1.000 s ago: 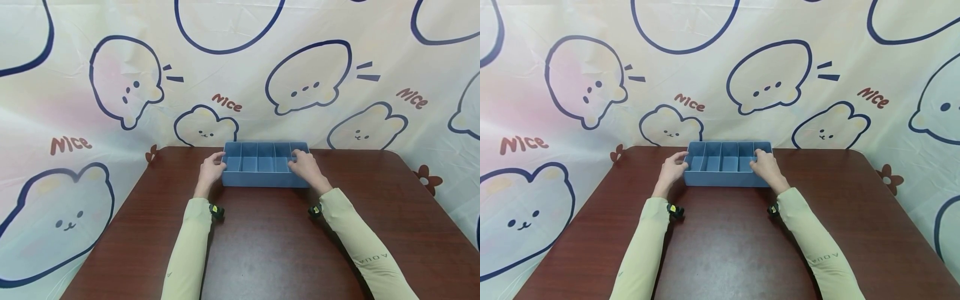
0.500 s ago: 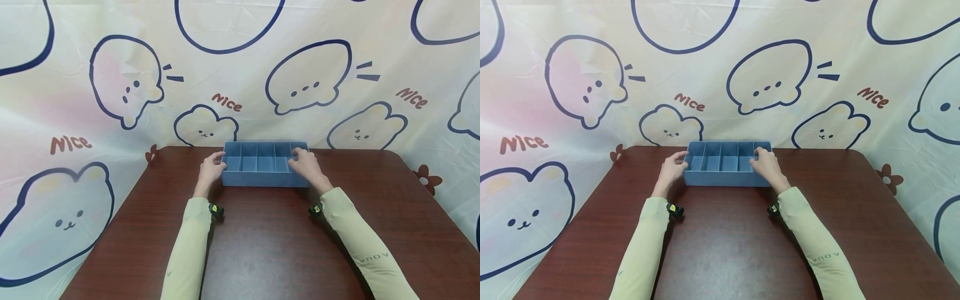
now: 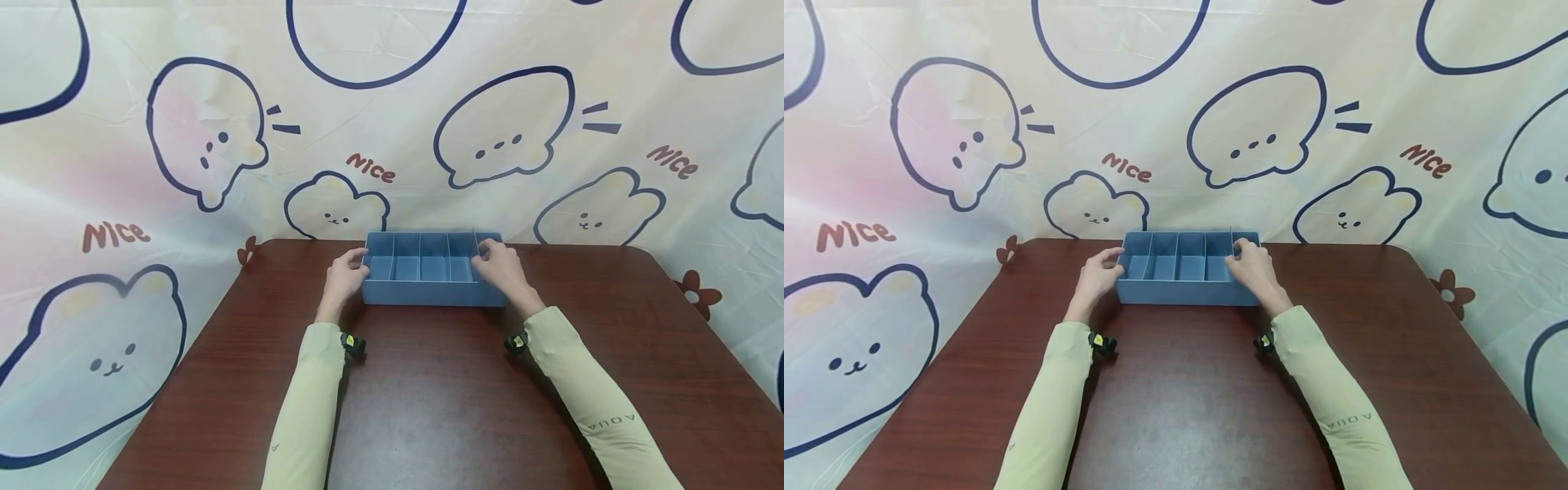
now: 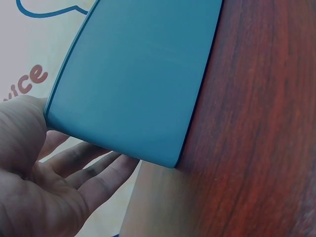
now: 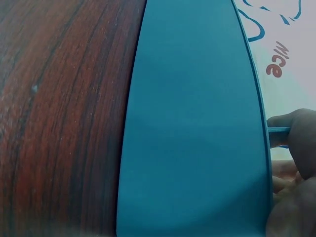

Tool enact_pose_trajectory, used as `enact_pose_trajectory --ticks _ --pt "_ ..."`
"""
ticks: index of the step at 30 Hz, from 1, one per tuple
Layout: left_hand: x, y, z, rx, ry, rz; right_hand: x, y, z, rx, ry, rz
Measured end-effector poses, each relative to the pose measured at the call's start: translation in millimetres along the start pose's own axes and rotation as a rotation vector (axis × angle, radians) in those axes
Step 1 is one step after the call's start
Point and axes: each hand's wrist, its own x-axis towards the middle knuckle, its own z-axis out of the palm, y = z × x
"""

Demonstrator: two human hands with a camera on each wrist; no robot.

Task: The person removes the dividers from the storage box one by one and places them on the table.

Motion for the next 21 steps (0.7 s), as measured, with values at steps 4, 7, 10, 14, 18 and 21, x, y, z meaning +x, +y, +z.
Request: enact_pose_trajectory --ticks 4,7,10,14,18,21 --pt "-0.5 0.0 -0.1 -0.003 -0.002 0.0 -0.2 -0.1 -1.2 0.0 0.006 -0.002" --pt "-0.9 0.2 -0.2 -0.005 -0.001 -0.001 -0.4 -0.8 -2.4 -0.001 0.007 -0.007" --pt "-0.9 -0.1 -0.3 -0.006 -0.002 -0.003 -0.3 -1.3 -3.4 0.002 -0.003 -0.005" --pt "-0.8 -0.4 -0.5 -0.009 -0.002 -0.001 0.0 -2.2 -4.2 0.003 -0.01 0.003" --pt "-1.0 -0.5 -0.6 -0.008 -0.003 0.005 -0.7 -3.2 -5.6 0.008 -0.012 0.003" --pt "-1.3 -0.3 -0.6 -0.008 -0.003 0.01 -1.3 -3.4 -6.4 0.015 -0.01 -0.001"
